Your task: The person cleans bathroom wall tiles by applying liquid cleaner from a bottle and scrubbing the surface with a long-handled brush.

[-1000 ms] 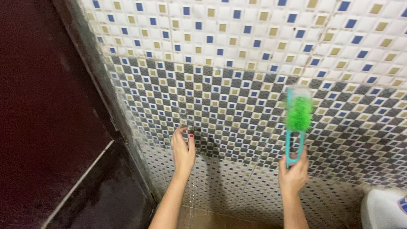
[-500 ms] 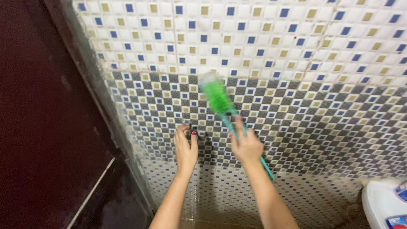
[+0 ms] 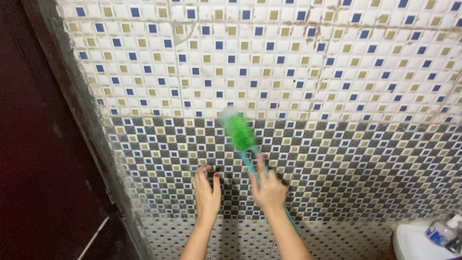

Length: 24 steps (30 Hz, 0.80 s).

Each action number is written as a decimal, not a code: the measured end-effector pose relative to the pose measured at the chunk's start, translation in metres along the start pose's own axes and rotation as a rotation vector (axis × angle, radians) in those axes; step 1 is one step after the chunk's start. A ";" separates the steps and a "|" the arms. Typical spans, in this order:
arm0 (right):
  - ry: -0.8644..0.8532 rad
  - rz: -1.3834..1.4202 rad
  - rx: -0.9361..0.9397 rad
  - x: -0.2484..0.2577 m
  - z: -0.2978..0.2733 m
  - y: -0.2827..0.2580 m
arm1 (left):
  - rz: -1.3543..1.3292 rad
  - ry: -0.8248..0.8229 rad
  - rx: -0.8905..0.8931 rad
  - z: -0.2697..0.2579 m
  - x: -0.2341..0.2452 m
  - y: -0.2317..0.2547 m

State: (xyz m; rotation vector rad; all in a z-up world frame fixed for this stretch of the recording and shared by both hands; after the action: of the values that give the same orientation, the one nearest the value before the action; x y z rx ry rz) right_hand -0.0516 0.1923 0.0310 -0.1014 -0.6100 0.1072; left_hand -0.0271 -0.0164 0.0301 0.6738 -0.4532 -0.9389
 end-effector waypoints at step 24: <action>0.075 0.151 -0.338 0.018 0.017 0.146 | -0.012 0.046 -0.068 0.004 -0.075 0.075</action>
State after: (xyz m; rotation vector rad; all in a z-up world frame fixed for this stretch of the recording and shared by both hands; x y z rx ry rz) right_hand -0.0569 0.3397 0.0361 -0.4773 -0.5410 0.1449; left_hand -0.0252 0.0774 0.0809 0.6360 -0.3753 -0.9444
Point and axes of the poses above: each hand's wrist, its own z-axis towards the middle knuckle, its own x-axis out of the back of the hand, y = z × x, the point moved 1 cm from there along z, towards the middle knuckle, and after that the axes turned 11 degrees about -z, right-handed, at the moved point
